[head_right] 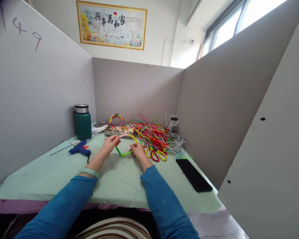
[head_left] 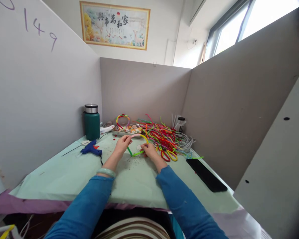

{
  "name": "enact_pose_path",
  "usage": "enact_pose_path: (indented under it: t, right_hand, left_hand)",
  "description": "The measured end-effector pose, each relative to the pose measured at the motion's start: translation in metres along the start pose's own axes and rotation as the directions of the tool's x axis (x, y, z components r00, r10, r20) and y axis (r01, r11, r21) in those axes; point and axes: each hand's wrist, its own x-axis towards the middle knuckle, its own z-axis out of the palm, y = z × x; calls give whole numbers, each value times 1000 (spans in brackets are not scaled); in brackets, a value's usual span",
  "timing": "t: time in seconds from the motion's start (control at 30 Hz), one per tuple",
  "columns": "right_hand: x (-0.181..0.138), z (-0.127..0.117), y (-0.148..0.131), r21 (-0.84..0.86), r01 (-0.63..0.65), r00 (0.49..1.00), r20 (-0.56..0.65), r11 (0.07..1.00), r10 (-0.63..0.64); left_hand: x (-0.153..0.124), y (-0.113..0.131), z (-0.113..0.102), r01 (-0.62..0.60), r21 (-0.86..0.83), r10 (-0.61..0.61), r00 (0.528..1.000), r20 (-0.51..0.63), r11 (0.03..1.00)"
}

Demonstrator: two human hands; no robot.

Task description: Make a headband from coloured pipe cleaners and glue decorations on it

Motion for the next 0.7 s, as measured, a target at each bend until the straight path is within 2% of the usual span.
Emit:
enact_pose_path:
  t: [0.13,0.23,0.43,0.53,0.7]
  right_hand:
    - [2,-3,3,-47,13,1000,7,999,-13]
    - [0,-3,2,-63,-6,1000,1,998,6]
    - [-4,-3,-4,32,-58,998,0,998,58]
    - [-3,-5,-5,79,-15,1000,6,997,15]
    - [-2,-5,-2,8,15,997,82,1000,-16]
  left_hand:
    - [5,-11,-4,-26,217,34,999,-33,976]
    - [6,-15,-6,1,296,14,999,-49,955]
    - [6,-15,-7,11,343,10,998,-58,939]
    - [7,-16,-9,29,375,6,996,-92,926]
    - [7,-15,-11,69,310,-38,994,-104,948]
